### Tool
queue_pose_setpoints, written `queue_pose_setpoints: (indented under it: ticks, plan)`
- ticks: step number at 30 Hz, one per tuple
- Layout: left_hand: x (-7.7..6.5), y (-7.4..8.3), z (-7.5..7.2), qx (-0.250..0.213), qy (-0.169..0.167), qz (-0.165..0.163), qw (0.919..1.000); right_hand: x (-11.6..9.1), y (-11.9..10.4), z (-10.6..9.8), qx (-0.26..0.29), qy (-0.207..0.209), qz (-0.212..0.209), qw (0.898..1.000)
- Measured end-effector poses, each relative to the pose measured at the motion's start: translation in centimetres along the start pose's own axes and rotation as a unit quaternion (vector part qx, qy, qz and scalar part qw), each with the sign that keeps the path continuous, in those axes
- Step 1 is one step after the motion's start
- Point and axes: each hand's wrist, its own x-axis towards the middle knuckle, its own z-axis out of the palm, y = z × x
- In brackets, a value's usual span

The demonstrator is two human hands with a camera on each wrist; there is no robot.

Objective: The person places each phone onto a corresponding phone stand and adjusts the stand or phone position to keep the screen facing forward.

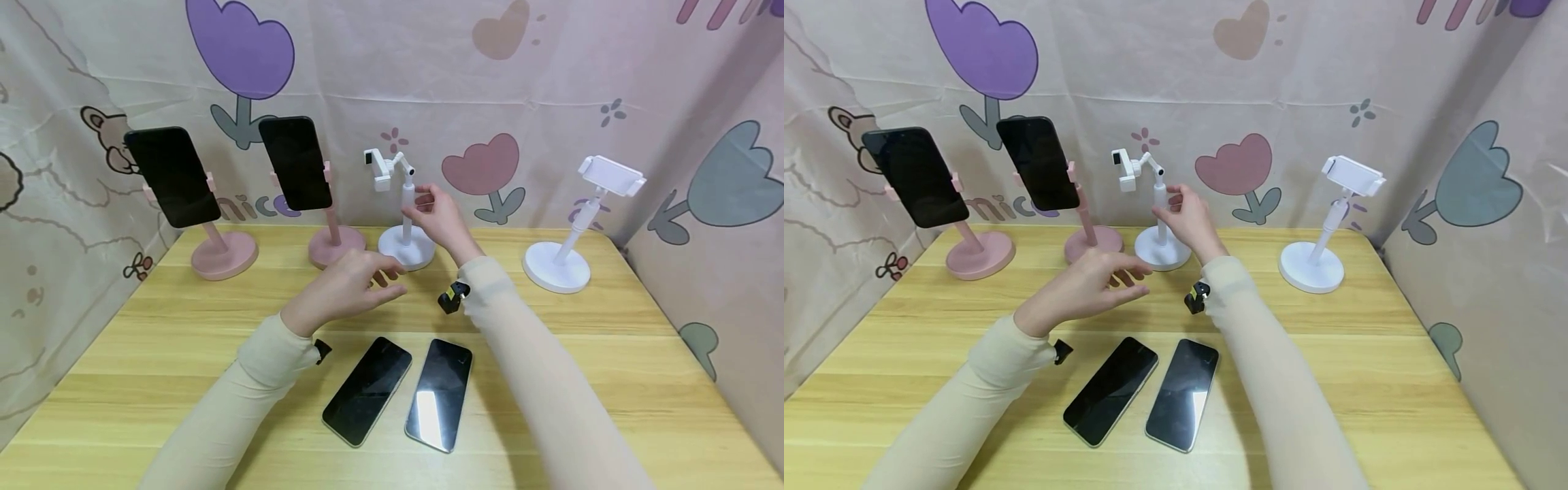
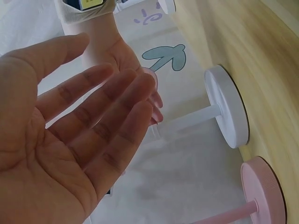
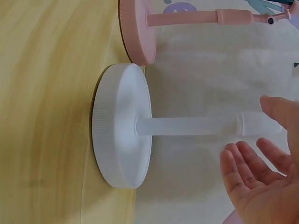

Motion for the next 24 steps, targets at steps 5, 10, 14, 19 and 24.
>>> queue_pose_setpoints:
  ticks: [5, 10, 14, 19, 24]
  plan:
    - [0.0, 0.0, 0.1, 0.003, -0.010, 0.003, 0.9999, 0.5, -0.1, 0.4, -0.017, 0.020, 0.004, 1.000]
    - [0.0, 0.0, 0.2, -0.002, -0.027, 0.010, 0.9996, 0.9, -0.5, 0.9, -0.043, 0.039, 0.003, 0.998]
    - [0.0, 0.0, 0.4, -0.007, -0.034, 0.015, 0.9993, 1.1, -0.7, 1.4, -0.046, 0.069, 0.011, 0.997]
    - [0.0, -0.2, 0.4, -0.002, -0.038, 0.006, 0.9993, 1.4, -0.7, 1.9, -0.028, 0.109, 0.010, 0.994]
    - [0.0, -0.3, 0.3, -0.001, -0.044, 0.000, 0.9990, 1.6, -0.5, 2.3, -0.019, 0.134, -0.002, 0.991]
